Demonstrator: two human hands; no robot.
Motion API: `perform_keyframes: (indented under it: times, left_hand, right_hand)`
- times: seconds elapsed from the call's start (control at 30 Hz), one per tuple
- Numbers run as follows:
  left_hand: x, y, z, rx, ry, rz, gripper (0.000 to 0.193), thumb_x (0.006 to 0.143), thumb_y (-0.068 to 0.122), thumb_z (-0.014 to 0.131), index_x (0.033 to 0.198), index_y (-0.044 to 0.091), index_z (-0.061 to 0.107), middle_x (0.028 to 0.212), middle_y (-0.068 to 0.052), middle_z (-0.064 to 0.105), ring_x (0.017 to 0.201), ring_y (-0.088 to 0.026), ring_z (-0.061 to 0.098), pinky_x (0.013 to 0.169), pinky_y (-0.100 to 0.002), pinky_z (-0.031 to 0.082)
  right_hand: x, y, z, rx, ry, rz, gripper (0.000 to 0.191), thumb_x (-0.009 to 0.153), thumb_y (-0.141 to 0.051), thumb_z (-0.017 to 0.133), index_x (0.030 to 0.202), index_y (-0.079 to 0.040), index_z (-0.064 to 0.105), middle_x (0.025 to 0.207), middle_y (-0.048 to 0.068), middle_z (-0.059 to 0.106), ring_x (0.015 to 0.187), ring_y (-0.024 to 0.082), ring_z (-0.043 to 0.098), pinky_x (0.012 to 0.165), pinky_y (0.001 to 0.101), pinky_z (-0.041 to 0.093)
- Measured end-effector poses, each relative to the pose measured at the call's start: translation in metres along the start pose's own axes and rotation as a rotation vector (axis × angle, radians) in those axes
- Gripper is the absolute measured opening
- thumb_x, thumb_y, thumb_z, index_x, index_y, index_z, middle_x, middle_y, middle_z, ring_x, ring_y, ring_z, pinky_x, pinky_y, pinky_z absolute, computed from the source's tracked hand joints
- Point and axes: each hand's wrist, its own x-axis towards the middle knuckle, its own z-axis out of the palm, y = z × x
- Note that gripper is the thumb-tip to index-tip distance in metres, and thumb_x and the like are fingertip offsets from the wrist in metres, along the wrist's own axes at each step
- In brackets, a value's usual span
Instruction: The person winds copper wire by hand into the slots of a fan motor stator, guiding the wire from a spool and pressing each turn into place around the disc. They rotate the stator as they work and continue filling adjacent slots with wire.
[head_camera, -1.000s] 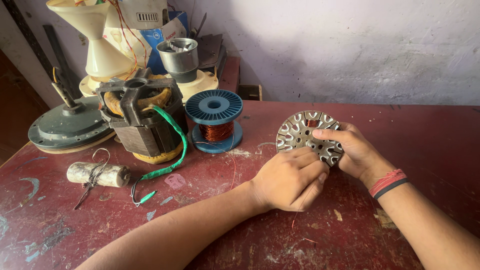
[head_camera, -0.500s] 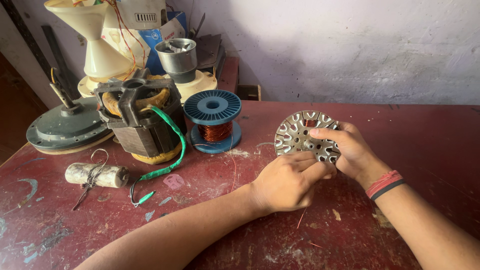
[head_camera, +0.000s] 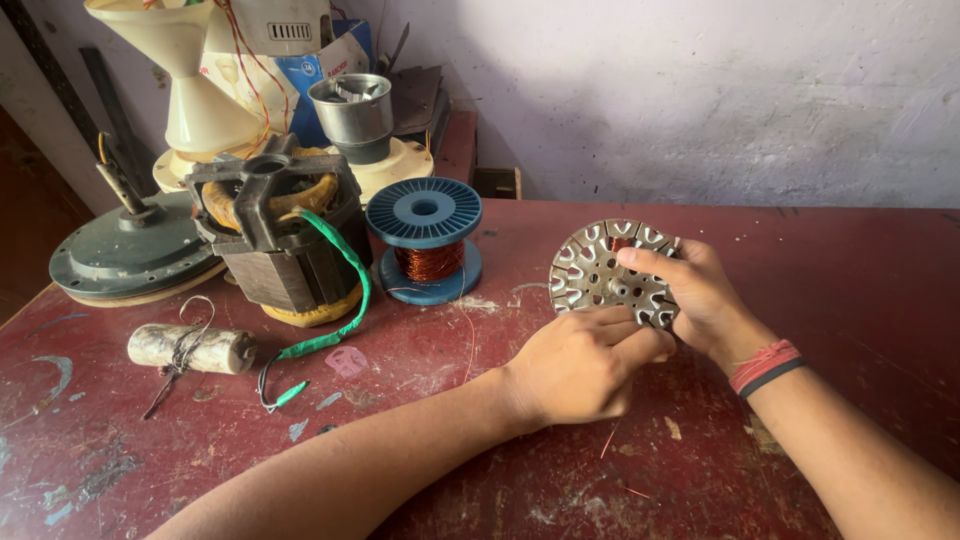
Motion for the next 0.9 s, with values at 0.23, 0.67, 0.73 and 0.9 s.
perform_keyframes:
  times: [0.23, 0.67, 0.73, 0.9]
  left_hand:
    - [0.002, 0.0008, 0.0001, 0.005, -0.018, -0.005, 0.04, 0.074, 0.006, 0.066, 0.114, 0.004, 0.06, 0.086, -0.011, 0.063, 0.093, -0.029, 0.068, 0.088, -0.042, 0.056]
    - [0.0012, 0.0009, -0.001, -0.006, -0.013, 0.033, 0.044, 0.074, 0.008, 0.067, 0.117, 0.003, 0.06, 0.091, -0.01, 0.065, 0.095, -0.03, 0.068, 0.088, -0.041, 0.056]
    - [0.0014, 0.001, -0.002, 0.005, -0.012, 0.039, 0.045, 0.073, 0.009, 0.068, 0.117, 0.003, 0.061, 0.091, -0.01, 0.065, 0.095, -0.03, 0.067, 0.089, -0.041, 0.057]
    - [0.0008, 0.0032, -0.0062, 0.014, 0.009, 0.083, 0.04, 0.081, 0.009, 0.069, 0.12, 0.004, 0.063, 0.094, -0.01, 0.065, 0.095, -0.028, 0.068, 0.084, -0.04, 0.057]
  right_hand:
    - [0.0001, -0.0011, 0.0025, -0.057, 0.0, -0.056, 0.015, 0.087, -0.01, 0.074, 0.1, -0.003, 0.073, 0.092, 0.007, 0.075, 0.078, 0.015, 0.071, 0.069, 0.0317, 0.06]
    - [0.0005, -0.0068, 0.0044, -0.066, 0.001, -0.03, 0.014, 0.089, -0.013, 0.073, 0.099, -0.003, 0.073, 0.09, 0.008, 0.075, 0.076, 0.014, 0.071, 0.067, 0.0312, 0.06]
    - [0.0007, -0.0075, 0.0054, -0.094, -0.022, -0.074, 0.015, 0.089, -0.013, 0.074, 0.1, -0.002, 0.073, 0.091, 0.007, 0.075, 0.076, 0.013, 0.07, 0.068, 0.0295, 0.059]
    - [-0.008, -0.0081, 0.0097, -0.249, 0.021, -0.196, 0.023, 0.088, -0.018, 0.076, 0.104, -0.002, 0.073, 0.092, 0.008, 0.075, 0.076, 0.012, 0.069, 0.068, 0.0298, 0.059]
